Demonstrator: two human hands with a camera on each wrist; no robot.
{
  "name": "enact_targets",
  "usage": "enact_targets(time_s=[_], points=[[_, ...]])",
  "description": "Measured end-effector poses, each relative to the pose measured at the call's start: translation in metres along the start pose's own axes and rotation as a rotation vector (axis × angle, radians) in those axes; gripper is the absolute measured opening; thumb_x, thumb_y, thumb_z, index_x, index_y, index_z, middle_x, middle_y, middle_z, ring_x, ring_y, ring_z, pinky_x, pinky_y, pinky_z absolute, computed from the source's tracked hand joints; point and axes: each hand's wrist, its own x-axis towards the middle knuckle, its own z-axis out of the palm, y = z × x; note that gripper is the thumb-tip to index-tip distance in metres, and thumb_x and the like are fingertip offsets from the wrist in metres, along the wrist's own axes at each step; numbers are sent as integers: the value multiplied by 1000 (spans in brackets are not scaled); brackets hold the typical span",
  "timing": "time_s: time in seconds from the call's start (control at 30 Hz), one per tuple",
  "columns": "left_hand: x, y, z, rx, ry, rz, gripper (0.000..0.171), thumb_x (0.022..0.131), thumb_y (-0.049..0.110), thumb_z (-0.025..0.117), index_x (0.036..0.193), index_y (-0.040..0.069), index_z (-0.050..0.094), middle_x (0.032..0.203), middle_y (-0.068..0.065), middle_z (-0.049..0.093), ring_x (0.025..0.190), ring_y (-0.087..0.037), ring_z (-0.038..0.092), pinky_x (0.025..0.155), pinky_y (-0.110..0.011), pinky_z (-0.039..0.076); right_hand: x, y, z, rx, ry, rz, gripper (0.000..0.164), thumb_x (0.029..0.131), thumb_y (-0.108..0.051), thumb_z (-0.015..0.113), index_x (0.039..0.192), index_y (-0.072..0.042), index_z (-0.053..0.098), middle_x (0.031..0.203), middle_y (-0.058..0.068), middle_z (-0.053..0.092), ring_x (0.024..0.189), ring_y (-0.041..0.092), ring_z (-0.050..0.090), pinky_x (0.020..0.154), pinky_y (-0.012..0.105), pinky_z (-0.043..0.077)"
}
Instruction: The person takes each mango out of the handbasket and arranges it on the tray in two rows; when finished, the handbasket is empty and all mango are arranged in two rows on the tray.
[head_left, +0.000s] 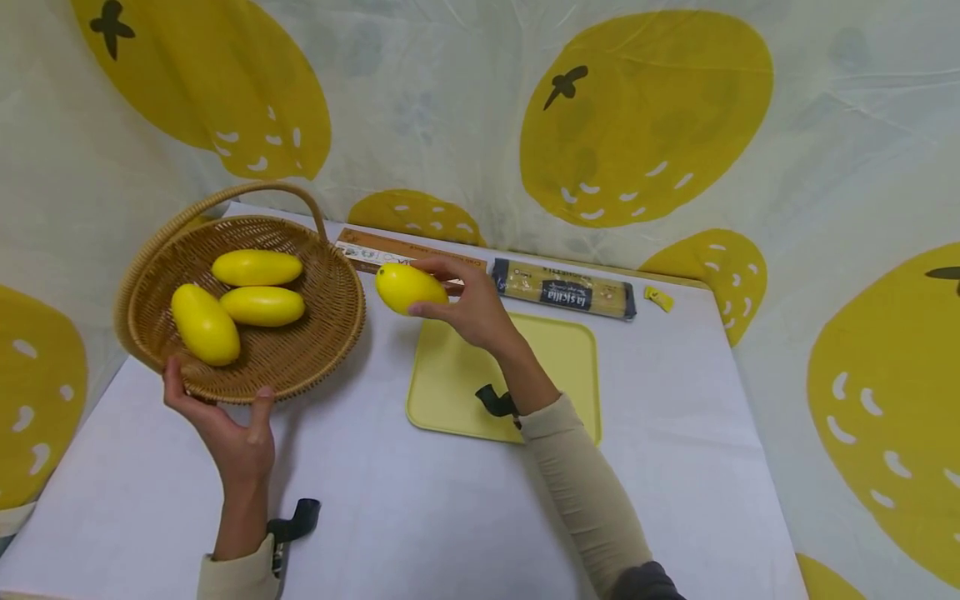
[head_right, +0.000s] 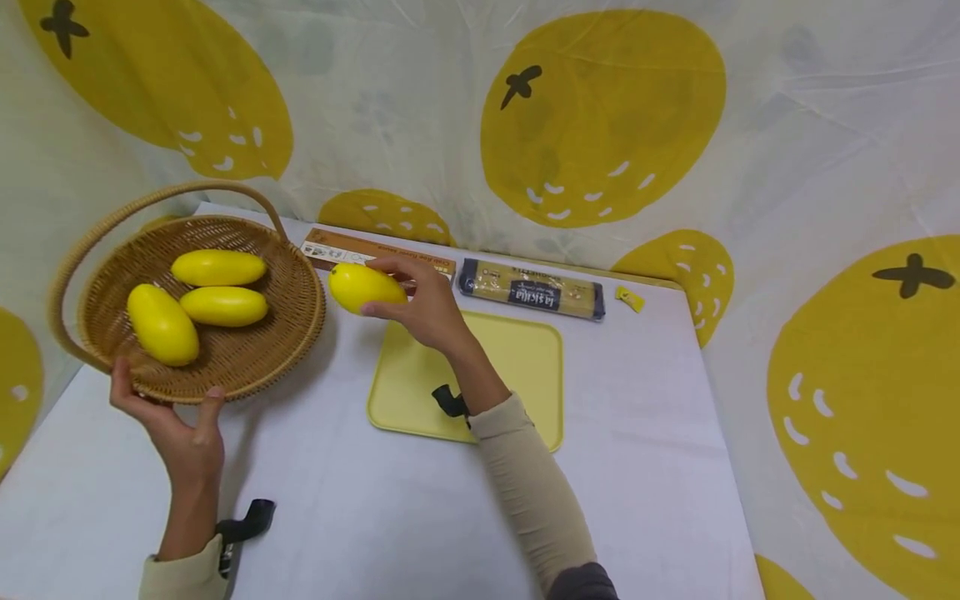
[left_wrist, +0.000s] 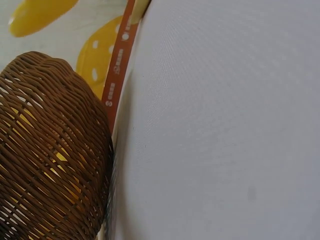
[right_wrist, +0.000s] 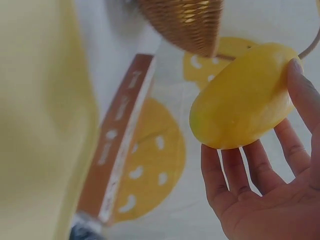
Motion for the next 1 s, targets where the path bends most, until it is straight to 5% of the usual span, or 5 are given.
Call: enact_targets(time_s=[0.47, 1.0], points=[[2, -32, -8, 45, 0, 5, 95, 81, 9, 69, 161, 2, 19, 173, -13, 17, 161, -29, 17, 133, -36, 11, -7, 47, -14, -190, 27, 144, 53, 87, -26, 88, 137, -21, 71, 132, 2, 72, 114, 23, 65, 101, 44, 54], [3, -32, -8, 42, -4, 7, 95, 80, 6, 67, 162, 3, 19, 173, -14, 15, 161, -30, 18, 132, -36, 13, -6, 66, -13, -545, -5, 264, 56, 85, -33, 90, 137, -23, 72, 136, 3, 72, 131, 31, 59, 111, 47, 46]])
